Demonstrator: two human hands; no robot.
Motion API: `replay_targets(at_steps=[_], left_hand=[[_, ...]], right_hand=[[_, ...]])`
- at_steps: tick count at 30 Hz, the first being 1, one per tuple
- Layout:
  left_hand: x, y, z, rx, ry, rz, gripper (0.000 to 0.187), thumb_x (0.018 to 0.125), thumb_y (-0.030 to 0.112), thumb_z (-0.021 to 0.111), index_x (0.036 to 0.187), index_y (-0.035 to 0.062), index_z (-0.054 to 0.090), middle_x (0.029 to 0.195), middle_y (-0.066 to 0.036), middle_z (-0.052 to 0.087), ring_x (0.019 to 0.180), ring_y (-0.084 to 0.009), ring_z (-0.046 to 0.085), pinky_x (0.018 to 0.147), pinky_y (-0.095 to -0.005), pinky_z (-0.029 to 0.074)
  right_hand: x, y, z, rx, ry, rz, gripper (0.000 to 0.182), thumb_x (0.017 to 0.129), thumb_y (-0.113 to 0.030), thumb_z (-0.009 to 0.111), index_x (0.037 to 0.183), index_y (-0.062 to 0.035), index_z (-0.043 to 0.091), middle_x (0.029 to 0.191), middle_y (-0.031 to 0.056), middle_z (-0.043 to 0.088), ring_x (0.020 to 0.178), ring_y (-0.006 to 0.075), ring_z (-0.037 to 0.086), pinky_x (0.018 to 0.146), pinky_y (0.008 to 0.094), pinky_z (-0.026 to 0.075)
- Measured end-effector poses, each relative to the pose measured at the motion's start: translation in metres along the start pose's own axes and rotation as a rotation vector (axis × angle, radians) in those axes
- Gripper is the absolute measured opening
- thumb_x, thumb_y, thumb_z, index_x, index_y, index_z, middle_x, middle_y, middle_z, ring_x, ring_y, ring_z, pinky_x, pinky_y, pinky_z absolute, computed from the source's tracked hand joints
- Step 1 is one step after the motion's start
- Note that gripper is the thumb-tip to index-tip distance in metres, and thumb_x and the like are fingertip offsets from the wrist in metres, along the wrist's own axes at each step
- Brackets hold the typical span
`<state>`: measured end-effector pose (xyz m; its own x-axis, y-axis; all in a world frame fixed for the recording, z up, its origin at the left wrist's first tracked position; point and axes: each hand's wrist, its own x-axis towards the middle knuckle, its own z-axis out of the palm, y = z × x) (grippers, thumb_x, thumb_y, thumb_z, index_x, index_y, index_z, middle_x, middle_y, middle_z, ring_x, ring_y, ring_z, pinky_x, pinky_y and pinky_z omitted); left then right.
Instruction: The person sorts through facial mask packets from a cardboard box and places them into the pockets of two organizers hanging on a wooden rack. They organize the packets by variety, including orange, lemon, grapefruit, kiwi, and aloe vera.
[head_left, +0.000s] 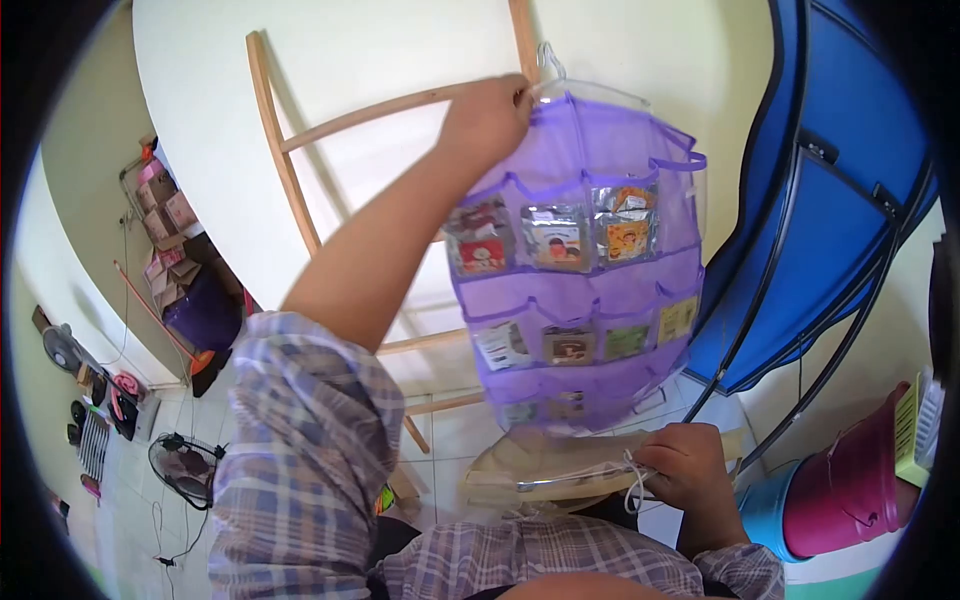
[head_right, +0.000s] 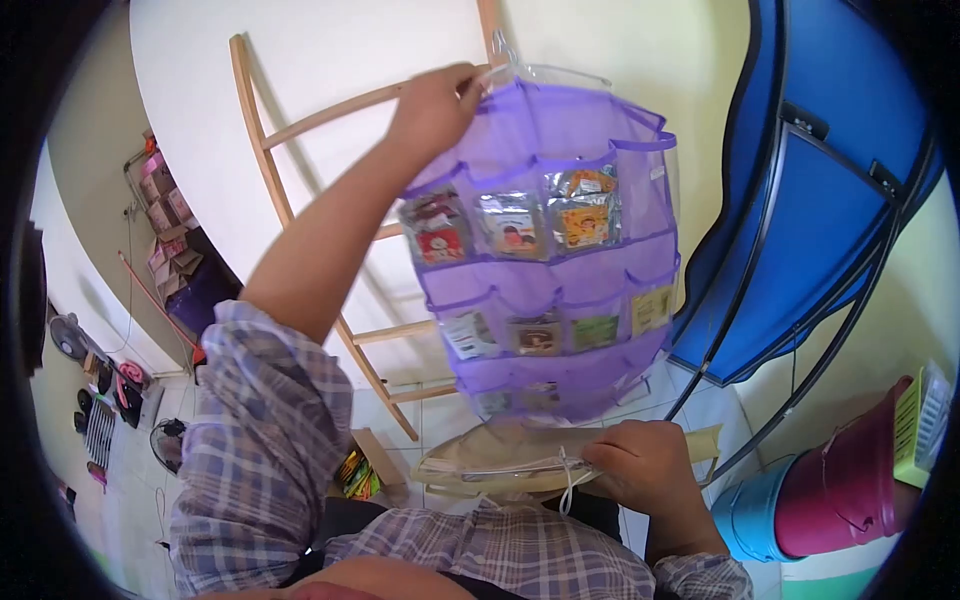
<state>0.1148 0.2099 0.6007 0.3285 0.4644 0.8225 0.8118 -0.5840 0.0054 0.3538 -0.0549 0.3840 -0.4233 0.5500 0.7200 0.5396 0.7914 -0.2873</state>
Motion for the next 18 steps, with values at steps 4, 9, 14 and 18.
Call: replay_targets(at_steps=[4, 9, 14, 18], left_hand=[[0.006, -0.007, 0.035, 0.042, 0.006, -0.181, 0.025, 0.091, 0.025, 0.056, 0.102, 0.006, 0.069, 0.092, -0.021, 0.068, 0.09, -0.0385, 0.065, 0.079, -0.0462, 0.05], [0.01, -0.035, 0.047, 0.019, 0.024, -0.312, 0.028, 0.092, 0.029, 0.055, 0.103, 0.0072, 0.069, 0.096, -0.02, 0.068, 0.094, -0.0377, 0.064, 0.083, -0.0466, 0.05], [0.021, -0.042, 0.056, 0.008, -0.08, -0.453, 0.028, 0.091, 0.029, 0.057, 0.104, 0.0089, 0.071, 0.097, -0.019, 0.069, 0.093, -0.0347, 0.066, 0.084, -0.0429, 0.051], [0.023, -0.054, 0.074, 0.032, -0.051, -0.437, 0.03, 0.09, 0.035, 0.059, 0.1, 0.0098, 0.073, 0.09, -0.016, 0.071, 0.087, -0.0313, 0.068, 0.079, -0.0408, 0.051]], right_hand=[[-0.006, 0.003, -0.009, -0.014, 0.011, -0.054, 0.022, 0.056, -0.013, 0.074, 0.076, -0.0124, 0.065, 0.07, 0.0025, 0.063, 0.059, 0.0227, 0.064, 0.05, 0.0334, 0.05], [-0.031, 0.016, -0.017, 0.002, 0.027, -0.012, 0.027, 0.053, -0.014, 0.078, 0.077, -0.0125, 0.066, 0.072, 0.002, 0.065, 0.061, 0.0216, 0.065, 0.051, 0.0328, 0.051], [-0.041, 0.02, -0.02, 0.027, 0.055, 0.039, 0.032, 0.054, -0.025, 0.084, 0.078, -0.0131, 0.066, 0.072, 0.0013, 0.065, 0.062, 0.0208, 0.065, 0.052, 0.0323, 0.05], [-0.041, 0.021, -0.021, 0.012, 0.058, 0.05, 0.032, 0.054, -0.024, 0.084, 0.078, -0.0128, 0.066, 0.073, 0.0012, 0.065, 0.062, 0.0206, 0.065, 0.052, 0.032, 0.049]])
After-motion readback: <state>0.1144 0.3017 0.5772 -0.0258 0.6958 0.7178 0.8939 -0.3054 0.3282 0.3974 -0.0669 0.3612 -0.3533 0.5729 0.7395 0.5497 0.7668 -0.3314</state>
